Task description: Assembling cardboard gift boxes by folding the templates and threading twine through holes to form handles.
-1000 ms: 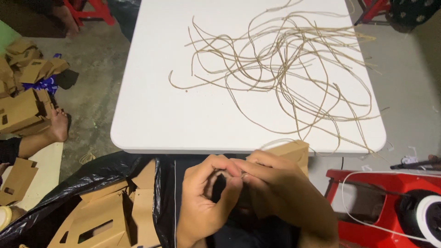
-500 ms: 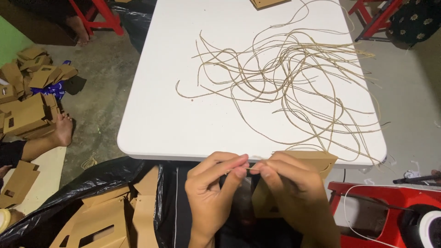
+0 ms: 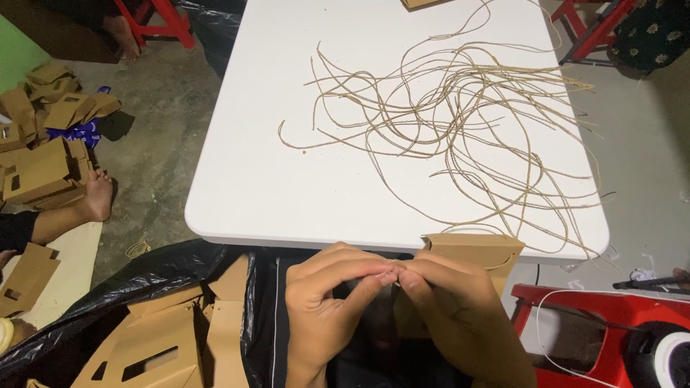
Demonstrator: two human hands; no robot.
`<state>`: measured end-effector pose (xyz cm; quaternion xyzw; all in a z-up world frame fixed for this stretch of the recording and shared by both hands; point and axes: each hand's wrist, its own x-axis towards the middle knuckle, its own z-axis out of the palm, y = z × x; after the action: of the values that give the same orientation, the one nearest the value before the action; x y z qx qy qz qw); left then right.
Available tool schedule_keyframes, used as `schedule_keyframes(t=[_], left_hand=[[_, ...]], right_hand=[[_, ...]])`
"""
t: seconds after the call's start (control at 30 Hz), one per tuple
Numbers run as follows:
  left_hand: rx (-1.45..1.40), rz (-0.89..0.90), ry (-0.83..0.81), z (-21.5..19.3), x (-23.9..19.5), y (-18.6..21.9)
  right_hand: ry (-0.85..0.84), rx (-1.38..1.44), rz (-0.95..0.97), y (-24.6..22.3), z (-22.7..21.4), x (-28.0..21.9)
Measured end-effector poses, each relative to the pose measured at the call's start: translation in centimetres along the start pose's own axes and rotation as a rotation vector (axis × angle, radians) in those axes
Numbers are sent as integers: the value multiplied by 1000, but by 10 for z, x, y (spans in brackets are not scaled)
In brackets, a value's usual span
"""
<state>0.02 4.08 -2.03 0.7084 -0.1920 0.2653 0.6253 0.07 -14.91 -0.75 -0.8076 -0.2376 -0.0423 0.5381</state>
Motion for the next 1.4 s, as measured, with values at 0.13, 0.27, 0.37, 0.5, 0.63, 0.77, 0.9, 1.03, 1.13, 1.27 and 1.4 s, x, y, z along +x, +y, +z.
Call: schedule_keyframes(t=[0.13,0.27,0.37,0.5,0.63,0.77,0.9,1.03,1.13,1.27,1.4], left_hand=[[-58,-39,20,0,2,2],[-80,-96,22,-1,-4,-4],[-103,-63,-16,-5,-3,-6],[-129,-92,-36,-8,-2,-2],[-140,-126,-116,-13,1,6],[-208,-144,-63,-16,-5,2],[-191,-240,-85,-24,-4,3],[-376,-383,-109,-24,-12,-6],[-511,-472,-93,-19,-12,-6],[-534,-555,-84,-15,-13,-8],[-595,-558,-45,-10,-16,-8]], right_hand=[[2,-34,15,2,1,-1],[-35,-15,81,5,4,-7],[-34,-2,66,0,2,-5],[-56,69,83,-1,0,-6],[-118,60,138,-7,-1,-2],[-129,30,127,-8,-2,-2],[-118,-111,362,14,0,-9],[-6,-108,-62,19,2,-10],[11,-171,-122,20,4,-10],[29,-264,-213,22,4,-6],[0,-194,-188,7,1,4]])
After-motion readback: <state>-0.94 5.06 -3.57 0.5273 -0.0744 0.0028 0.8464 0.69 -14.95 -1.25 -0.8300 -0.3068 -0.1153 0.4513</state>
